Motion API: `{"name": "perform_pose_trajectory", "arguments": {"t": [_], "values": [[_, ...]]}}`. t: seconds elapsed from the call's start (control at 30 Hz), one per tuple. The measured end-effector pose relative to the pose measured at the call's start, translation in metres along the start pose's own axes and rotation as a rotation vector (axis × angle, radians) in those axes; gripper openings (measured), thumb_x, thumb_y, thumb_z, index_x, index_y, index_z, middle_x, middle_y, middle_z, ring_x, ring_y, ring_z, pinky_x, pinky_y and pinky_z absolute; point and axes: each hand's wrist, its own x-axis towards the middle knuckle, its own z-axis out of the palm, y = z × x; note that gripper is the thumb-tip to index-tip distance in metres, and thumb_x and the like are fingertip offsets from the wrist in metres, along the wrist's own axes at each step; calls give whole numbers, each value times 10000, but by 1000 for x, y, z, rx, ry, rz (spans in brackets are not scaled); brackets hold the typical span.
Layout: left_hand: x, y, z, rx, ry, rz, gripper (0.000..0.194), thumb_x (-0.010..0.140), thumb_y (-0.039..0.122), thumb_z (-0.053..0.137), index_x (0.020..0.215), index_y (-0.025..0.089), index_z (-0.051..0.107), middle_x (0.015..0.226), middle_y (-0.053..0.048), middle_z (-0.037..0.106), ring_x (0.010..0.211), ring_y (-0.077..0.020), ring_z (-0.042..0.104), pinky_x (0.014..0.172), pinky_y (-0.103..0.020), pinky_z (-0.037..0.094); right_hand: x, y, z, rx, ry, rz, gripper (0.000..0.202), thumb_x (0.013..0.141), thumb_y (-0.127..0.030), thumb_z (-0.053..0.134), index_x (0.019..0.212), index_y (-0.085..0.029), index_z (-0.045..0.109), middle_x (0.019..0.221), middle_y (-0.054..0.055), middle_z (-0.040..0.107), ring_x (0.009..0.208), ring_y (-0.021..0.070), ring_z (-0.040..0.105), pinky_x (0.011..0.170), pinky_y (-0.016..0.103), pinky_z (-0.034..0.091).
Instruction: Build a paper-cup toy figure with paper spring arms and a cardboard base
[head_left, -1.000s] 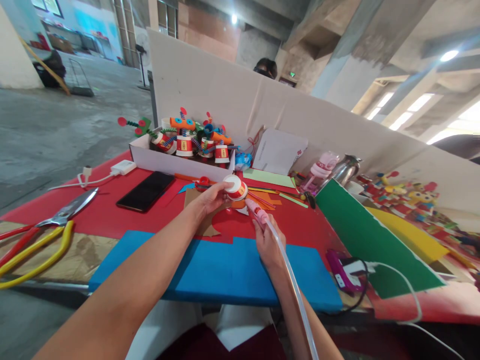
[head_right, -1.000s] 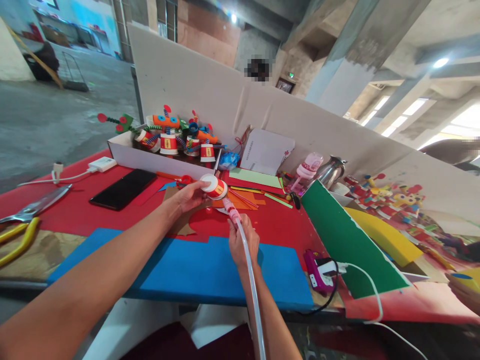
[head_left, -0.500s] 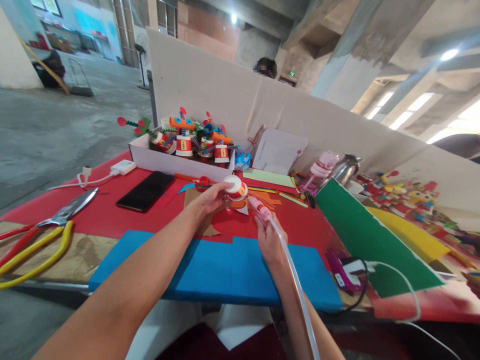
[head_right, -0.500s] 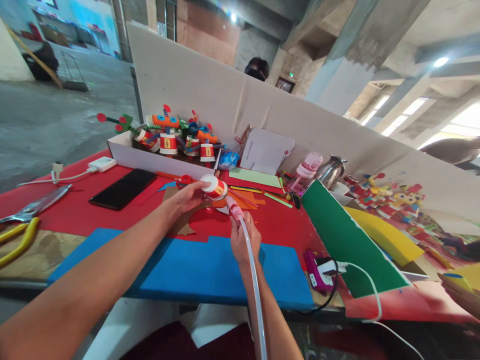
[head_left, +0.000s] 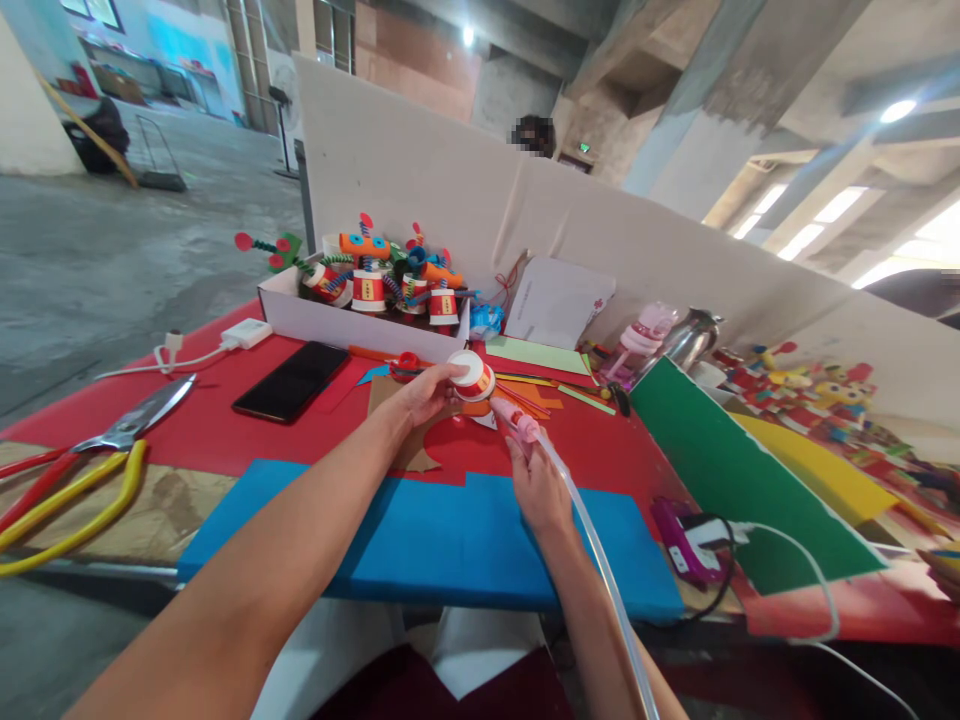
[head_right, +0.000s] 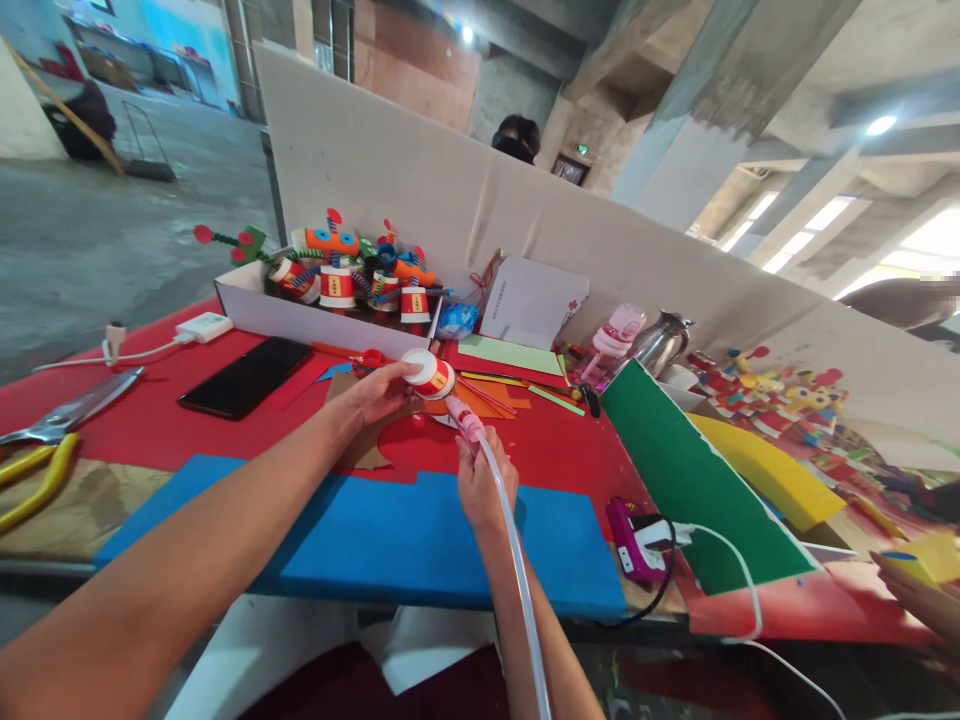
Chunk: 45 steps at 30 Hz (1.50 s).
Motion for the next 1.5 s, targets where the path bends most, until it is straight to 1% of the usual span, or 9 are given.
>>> {"name": "perform_pose_trajectory", "arguments": {"t": [0.23, 0.37, 0.5, 0.67, 0.93, 1.13, 1.33, 1.4, 1.5], "values": [[-2, 5, 1, -45, 41, 18, 235, 726, 198, 622, 947, 124, 647, 760, -73, 705, 619, -163, 620, 552, -251, 486, 2, 1, -8, 252, 29, 72, 383, 884, -497, 435, 980, -168, 607, 895, 140, 709, 832, 269, 674, 679, 346, 505], [-5, 11, 2, -84, 28, 43, 242, 724, 188, 602, 953, 116, 628, 736, -63, 691, 598, -148, 607, 551, -244, 487, 16, 6, -11, 604, 74, 350, 392, 820, -606, 502, 767, -218, 511, 510, -31, 546, 442, 142, 520, 424, 249, 399], [-5, 14, 1, -109, 42, 59, 251, 709, 199, 611, 946, 117, 618, 724, -54, 682, 598, -145, 613, 557, -240, 495, 40, 19, -10, 958, 161, 609, 447, 747, -627, 604, 679, -216, 440, 498, -75, 506, 352, 69, 424, 353, 192, 343], [-5, 12, -1, -105, 48, 53, 302, 688, 213, 635, 975, 120, 613, 753, -54, 687, 628, -156, 626, 578, -257, 512, 57, 36, -10, 1049, -109, 901, 322, 857, -429, 562, 655, -189, 491, 430, -71, 453, 332, 58, 407, 349, 163, 369], [-9, 12, 2, -89, 36, 55, 293, 682, 201, 643, 966, 128, 618, 756, -58, 688, 627, -156, 618, 576, -260, 507, 50, 44, -10, 814, -239, 785, 261, 825, -333, 561, 619, -176, 532, 491, 0, 575, 412, 115, 523, 441, 244, 482], [-10, 13, 2, -93, 24, 33, 294, 667, 198, 653, 949, 123, 622, 751, -60, 690, 629, -156, 623, 570, -252, 504, 60, 54, -13, 451, -233, 574, 396, 732, -347, 676, 433, -209, 457, 417, 9, 515, 557, 173, 603, 528, 229, 423], [-11, 15, 7, -97, -32, 147, 353, 628, 201, 692, 966, 140, 608, 853, -54, 689, 756, -165, 634, 674, -263, 513, 61, 51, -32, -207, -323, 317, 469, 735, -565, 621, 449, -214, 499, 558, 88, 643, 655, 247, 662, 541, 276, 418], [-11, 14, 9, -54, -61, 236, 387, 588, 179, 726, 954, 157, 601, 876, -30, 677, 800, -152, 626, 729, -252, 501, 64, 41, -34, -172, -230, 317, 486, 785, -602, 538, 499, -210, 536, 596, 97, 653, 668, 246, 661, 554, 284, 422], [-12, 11, 13, 61, -27, 358, 459, 537, 142, 764, 956, 193, 585, 878, 18, 652, 798, -115, 605, 744, -210, 470, 75, 17, -19, 272, -47, 242, 436, 890, -523, 370, 678, -210, 586, 668, 52, 653, 641, 179, 634, 565, 256, 442]]}}
